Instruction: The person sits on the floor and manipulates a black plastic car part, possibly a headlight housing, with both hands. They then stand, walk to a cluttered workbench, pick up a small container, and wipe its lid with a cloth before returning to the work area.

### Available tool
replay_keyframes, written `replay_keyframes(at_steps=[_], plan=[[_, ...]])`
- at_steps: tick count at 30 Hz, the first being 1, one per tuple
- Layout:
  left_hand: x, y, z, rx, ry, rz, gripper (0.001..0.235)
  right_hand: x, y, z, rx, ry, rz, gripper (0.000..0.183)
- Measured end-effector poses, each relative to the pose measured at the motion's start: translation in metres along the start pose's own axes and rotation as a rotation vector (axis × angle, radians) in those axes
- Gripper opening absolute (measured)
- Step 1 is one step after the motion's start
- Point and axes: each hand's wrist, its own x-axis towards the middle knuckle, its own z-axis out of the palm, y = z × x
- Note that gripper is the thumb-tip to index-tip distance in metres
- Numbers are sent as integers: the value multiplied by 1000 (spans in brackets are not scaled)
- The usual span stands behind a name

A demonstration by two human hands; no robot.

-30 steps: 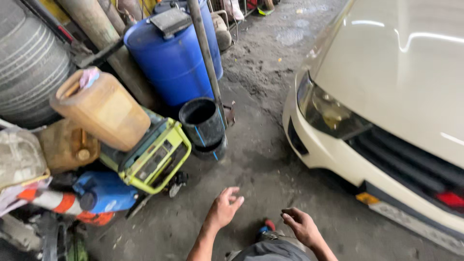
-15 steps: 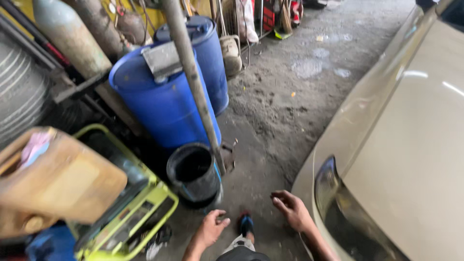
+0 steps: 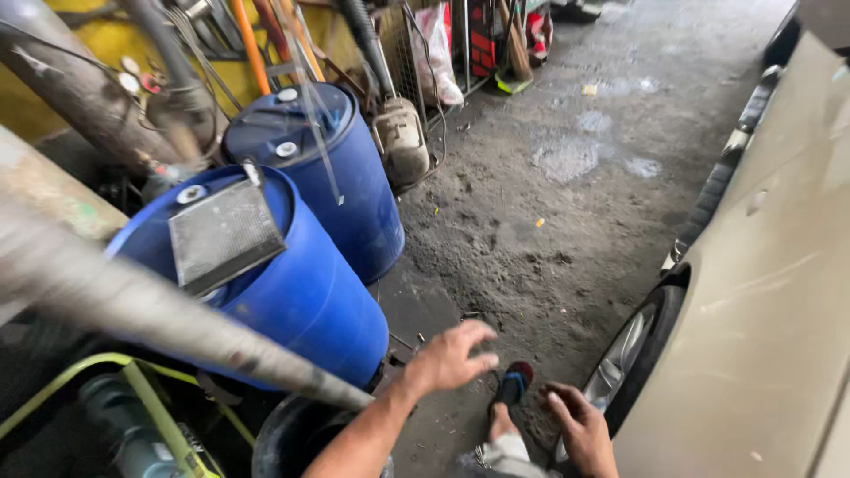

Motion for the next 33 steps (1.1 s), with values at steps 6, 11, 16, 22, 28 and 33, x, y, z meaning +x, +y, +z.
replay_keyframes(at_steps=[6,11,16,22,28,33], plan=[[171,-99,-26,-83,129,-301,46,213,-56,-58,-49,-48,2,39],[284,-146,-52,-134,53,-449,45,374,-184,-104,-174,24,-100,38],[414,-212,-81,-267,203,-472,42,522,-290,-83,-336,-118,-278,36],[583,-292,-121,-252,140,-474,44,667,-295,-52,-304,-204,-99,35],[791,-347,-236,-34,154,-387,46,832,-276,-59,-82,-276,117,37],[918,-369,-306,82,229,-189,43,966,-294,-64,58,-214,13,37]])
